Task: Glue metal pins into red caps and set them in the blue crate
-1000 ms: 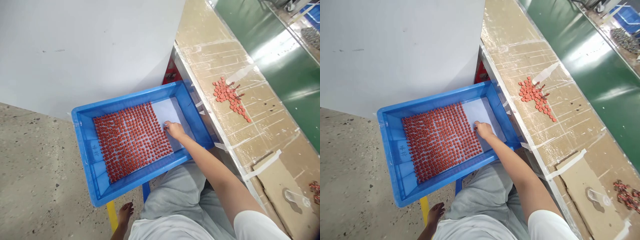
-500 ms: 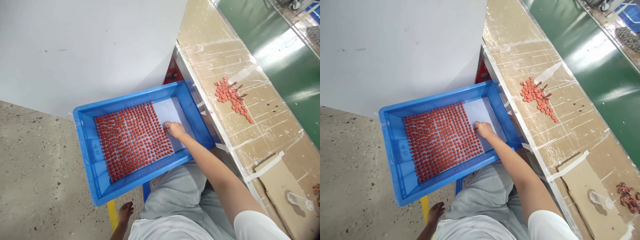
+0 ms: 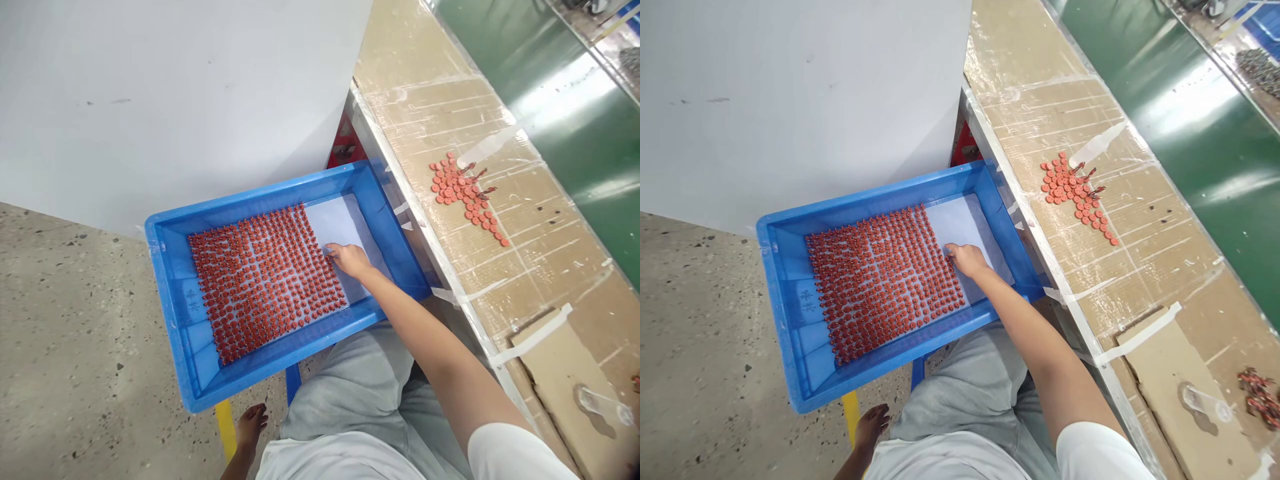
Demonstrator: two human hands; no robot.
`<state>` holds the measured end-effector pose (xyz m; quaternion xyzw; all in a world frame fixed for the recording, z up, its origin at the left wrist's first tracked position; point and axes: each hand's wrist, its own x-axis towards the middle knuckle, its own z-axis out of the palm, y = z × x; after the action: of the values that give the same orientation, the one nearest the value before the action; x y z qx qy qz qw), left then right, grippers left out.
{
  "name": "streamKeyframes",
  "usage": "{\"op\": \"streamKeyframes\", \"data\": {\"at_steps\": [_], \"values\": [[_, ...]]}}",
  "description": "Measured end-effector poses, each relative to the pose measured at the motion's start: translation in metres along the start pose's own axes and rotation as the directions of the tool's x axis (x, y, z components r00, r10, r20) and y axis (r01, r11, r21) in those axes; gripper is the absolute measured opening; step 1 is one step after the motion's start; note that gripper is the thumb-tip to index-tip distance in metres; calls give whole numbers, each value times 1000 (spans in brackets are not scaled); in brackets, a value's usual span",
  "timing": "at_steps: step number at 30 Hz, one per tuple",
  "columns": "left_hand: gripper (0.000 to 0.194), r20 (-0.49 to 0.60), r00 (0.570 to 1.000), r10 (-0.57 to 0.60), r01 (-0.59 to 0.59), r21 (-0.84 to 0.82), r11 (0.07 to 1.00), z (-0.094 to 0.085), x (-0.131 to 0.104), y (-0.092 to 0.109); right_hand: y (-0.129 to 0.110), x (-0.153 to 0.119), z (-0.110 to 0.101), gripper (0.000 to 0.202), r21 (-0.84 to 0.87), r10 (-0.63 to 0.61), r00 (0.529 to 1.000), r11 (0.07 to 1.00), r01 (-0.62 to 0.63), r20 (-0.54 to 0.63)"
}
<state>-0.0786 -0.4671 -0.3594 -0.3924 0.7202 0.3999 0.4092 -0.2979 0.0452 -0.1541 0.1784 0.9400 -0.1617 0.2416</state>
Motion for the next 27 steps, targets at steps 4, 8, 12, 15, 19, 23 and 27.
{"op": "streamKeyframes", "data": {"at_steps": [4,8,12,15,19,23,27], "values": [[26,2,1000,1,-1,-4,1000,0,-2,3,20,-4,-5,42,74,-8,985,997,22,-175],[21,10,1000,-20,20,14,1000,1,-3,5,49,-10,-15,42,196,139,918,978,-69,-372],[17,36,998,-49,47,49,998,4,1,5,63,-17,-15,46,224,128,938,973,-56,-322],[17,47,998,-49,46,58,997,5,5,6,61,-23,-9,50,150,71,956,988,-29,-285],[20,54,998,-44,41,60,997,7,5,7,53,-26,-1,35,-11,3,972,1000,-6,-236],[22,44,998,-37,33,71,997,7,2,9,47,-25,3,25,-101,-20,990,995,6,-136],[23,22,1000,-9,7,94,996,6,-4,14,41,-27,4,27,-155,-23,996,988,10,-84]]}}
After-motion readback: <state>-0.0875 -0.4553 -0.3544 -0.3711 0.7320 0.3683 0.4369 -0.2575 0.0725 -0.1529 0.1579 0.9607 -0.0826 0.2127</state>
